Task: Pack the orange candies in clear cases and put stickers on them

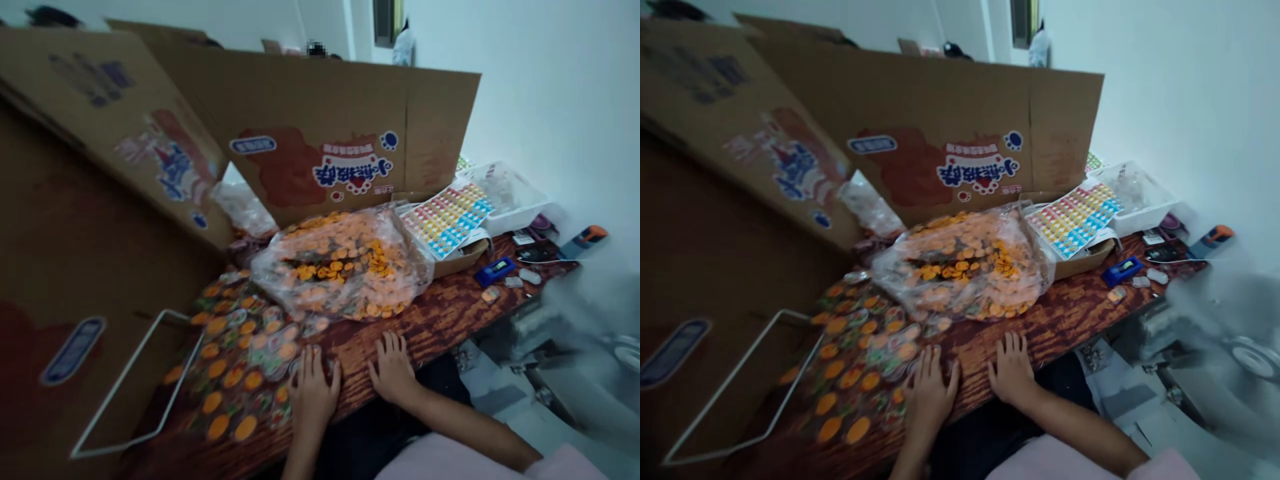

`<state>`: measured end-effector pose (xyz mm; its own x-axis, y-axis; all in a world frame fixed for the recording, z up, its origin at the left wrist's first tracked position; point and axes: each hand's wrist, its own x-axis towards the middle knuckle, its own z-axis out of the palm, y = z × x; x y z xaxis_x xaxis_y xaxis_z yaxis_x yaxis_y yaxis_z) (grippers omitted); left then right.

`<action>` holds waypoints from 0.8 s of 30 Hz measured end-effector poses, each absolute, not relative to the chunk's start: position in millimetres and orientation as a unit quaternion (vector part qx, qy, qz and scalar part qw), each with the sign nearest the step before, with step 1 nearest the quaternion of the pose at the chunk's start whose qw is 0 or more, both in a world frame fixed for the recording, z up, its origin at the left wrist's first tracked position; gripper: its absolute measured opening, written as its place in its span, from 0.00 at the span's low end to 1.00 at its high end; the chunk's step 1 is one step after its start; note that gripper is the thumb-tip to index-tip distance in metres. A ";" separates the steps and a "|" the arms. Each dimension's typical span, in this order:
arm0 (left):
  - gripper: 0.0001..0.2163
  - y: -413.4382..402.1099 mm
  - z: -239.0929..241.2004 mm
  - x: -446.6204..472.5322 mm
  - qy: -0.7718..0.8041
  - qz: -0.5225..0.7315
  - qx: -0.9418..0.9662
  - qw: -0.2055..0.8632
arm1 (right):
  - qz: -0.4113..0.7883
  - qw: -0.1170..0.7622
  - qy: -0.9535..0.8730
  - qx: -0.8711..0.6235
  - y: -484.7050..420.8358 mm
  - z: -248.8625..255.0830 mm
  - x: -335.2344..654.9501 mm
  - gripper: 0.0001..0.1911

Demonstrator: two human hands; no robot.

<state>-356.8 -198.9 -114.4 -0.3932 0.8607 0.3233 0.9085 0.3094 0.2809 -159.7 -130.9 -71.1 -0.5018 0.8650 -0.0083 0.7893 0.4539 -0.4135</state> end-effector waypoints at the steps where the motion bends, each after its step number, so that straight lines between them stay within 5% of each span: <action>1: 0.30 -199.5 -113.7 -356.5 -0.807 -0.207 -0.550 0.056 | 0.190 0.102 -0.846 -0.487 -131.3 -69.6 -159.0 0.29; 10: 0.29 -202.1 -98.7 -350.9 -0.815 -0.202 -0.540 0.051 | 0.235 0.150 -0.835 -0.475 -131.2 -68.5 -153.2 0.26; 16: 0.36 -205.1 -105.0 -358.4 -0.806 -0.248 -0.535 0.049 | 0.303 0.344 -0.782 -0.423 -116.1 -55.9 -139.1 0.15; 21: 0.40 -202.1 -108.0 -364.2 -0.803 -0.290 -0.516 0.064 | 0.196 0.555 -0.611 -0.529 17.6 28.9 -75.5 0.13; 24: 0.39 -199.6 -114.6 -370.1 -0.800 -0.335 -0.493 0.066 | 0.175 0.513 -0.474 -0.694 127.3 78.2 -19.6 0.12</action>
<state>-370.1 -199.6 -114.6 -0.5051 0.7448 0.4361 0.8332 0.2891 0.4713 -19.6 127.3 78.2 0.4898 0.8371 0.2439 0.4788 -0.0244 -0.8776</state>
